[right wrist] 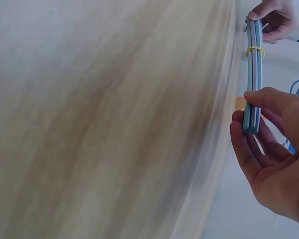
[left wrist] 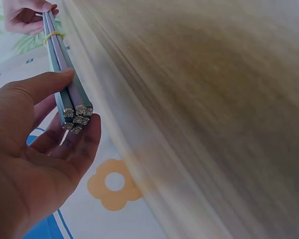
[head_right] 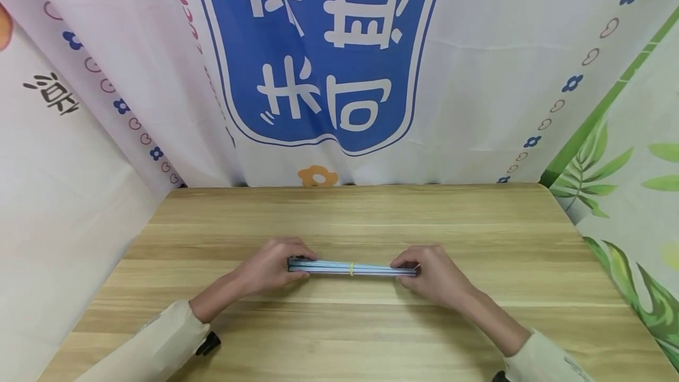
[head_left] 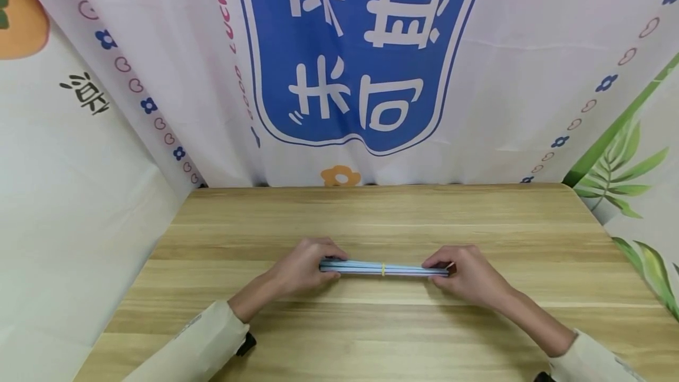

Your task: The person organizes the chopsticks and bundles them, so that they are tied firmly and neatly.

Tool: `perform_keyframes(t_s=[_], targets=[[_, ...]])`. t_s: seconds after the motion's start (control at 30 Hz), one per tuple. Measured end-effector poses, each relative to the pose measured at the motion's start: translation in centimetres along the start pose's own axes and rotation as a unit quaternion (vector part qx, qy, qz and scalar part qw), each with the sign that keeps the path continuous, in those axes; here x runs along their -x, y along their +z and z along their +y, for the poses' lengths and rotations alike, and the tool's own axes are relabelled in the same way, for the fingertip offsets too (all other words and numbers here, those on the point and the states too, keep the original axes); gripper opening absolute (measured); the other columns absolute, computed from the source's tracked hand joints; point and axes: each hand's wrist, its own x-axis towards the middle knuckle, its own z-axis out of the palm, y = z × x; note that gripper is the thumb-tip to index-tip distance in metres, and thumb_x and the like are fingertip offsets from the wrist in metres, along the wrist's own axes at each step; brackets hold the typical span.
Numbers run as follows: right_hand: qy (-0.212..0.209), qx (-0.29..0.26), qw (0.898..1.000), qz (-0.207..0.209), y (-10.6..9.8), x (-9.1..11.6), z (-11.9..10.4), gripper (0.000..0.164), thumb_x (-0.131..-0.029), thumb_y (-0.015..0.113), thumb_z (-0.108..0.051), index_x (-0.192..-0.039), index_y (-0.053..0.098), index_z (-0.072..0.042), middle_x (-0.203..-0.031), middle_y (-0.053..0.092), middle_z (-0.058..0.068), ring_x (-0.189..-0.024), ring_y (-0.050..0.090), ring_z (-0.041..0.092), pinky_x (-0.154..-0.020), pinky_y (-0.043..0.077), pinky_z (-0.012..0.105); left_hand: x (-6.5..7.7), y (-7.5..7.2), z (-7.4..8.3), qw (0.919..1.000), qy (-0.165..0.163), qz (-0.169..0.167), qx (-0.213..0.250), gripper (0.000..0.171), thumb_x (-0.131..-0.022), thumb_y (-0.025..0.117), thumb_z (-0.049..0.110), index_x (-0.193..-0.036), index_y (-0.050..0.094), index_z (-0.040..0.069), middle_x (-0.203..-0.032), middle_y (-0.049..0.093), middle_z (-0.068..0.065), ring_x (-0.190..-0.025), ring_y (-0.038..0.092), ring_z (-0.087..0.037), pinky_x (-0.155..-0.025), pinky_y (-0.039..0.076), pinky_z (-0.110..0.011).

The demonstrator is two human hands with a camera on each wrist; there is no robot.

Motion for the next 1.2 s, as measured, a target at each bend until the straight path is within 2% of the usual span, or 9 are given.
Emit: perform_keyframes(t_s=[0.17, 0.37, 0.57, 0.67, 0.87, 1.03, 1.2], targets=[[0.019, 0.012, 1.0, -0.01, 0.0, -0.2, 0.1, 0.021, -0.086, 0.087, -0.001, -0.103, 0.084, -0.012, -0.099, 0.081, 0.0, -0.085, 0.072, 0.006, -0.073, 0.062, 0.024, -0.5, 0.3, -0.1, 0.9999, -0.01, -0.011, -0.006, 0.03, -0.09, 0.088, 0.011, -0.119, 0.081, 0.007, -0.114, 0.081, -0.005, -0.104, 0.075, -0.015, -0.088, 0.062, -0.031], [0.024, 0.018, 0.999, -0.025, 0.1, -0.3, 0.5, 0.019, -0.087, 0.087, -0.004, -0.103, 0.084, -0.013, -0.099, 0.081, -0.003, -0.082, 0.068, -0.001, -0.072, 0.059, 0.022, -0.8, 0.6, -0.1, 0.9995, -0.015, -0.025, -0.013, 0.029, -0.089, 0.088, 0.011, -0.117, 0.081, 0.006, -0.114, 0.081, -0.006, -0.104, 0.075, -0.017, -0.088, 0.062, -0.031], [0.03, 0.019, 0.999, -0.039, 0.2, -0.2, 0.7, 0.02, -0.088, 0.087, -0.006, -0.106, 0.083, -0.013, -0.1, 0.081, -0.003, -0.08, 0.064, -0.003, -0.069, 0.056, 0.021, -0.7, 0.7, -0.1, 0.999, -0.022, -0.034, -0.017, 0.029, -0.09, 0.087, 0.011, -0.119, 0.08, 0.006, -0.114, 0.08, -0.007, -0.104, 0.075, -0.018, -0.088, 0.062, -0.031], [0.03, 0.029, 0.998, -0.042, 0.1, 0.0, 0.6, 0.022, -0.089, 0.087, -0.008, -0.109, 0.083, -0.012, -0.104, 0.081, -0.002, -0.085, 0.068, 0.001, -0.073, 0.058, 0.022, -0.3, 0.7, -0.1, 0.9984, -0.029, -0.041, -0.025, 0.034, -0.09, 0.088, 0.013, -0.123, 0.078, 0.006, -0.118, 0.079, -0.008, -0.107, 0.075, -0.02, -0.092, 0.062, -0.036], [0.026, 0.069, 0.997, -0.023, -0.5, 0.9, 0.1, 0.029, -0.089, 0.087, -0.012, -0.118, 0.08, -0.011, -0.115, 0.081, 0.001, -0.102, 0.077, 0.019, -0.085, 0.063, 0.034, 1.0, 0.4, 0.1, 0.9971, -0.059, -0.04, -0.024, 0.045, -0.094, 0.085, 0.019, -0.134, 0.072, 0.004, -0.131, 0.074, -0.013, -0.12, 0.072, -0.028, -0.1, 0.061, -0.045], [0.027, 0.129, 0.991, -0.002, -1.1, 2.0, -0.3, 0.035, -0.092, 0.086, -0.019, -0.125, 0.078, -0.011, -0.123, 0.079, 0.001, -0.115, 0.075, 0.025, -0.098, 0.061, 0.047, 2.2, -0.2, 0.2, 0.9958, -0.082, -0.021, -0.035, 0.051, -0.095, 0.084, 0.024, -0.139, 0.068, 0.004, -0.14, 0.069, -0.018, -0.129, 0.068, -0.034, -0.105, 0.058, -0.05], [0.037, 0.184, 0.982, 0.028, -2.1, 3.7, -0.7, 0.055, -0.093, 0.086, -0.035, -0.139, 0.07, -0.01, -0.141, 0.071, 0.014, -0.129, 0.068, 0.038, -0.104, 0.055, 0.06, 3.8, -0.9, 0.3, 0.9921, -0.097, 0.015, -0.078, 0.064, -0.094, 0.085, 0.037, -0.146, 0.063, 0.008, -0.15, 0.062, -0.02, -0.138, 0.061, -0.04, -0.111, 0.054, -0.055]])
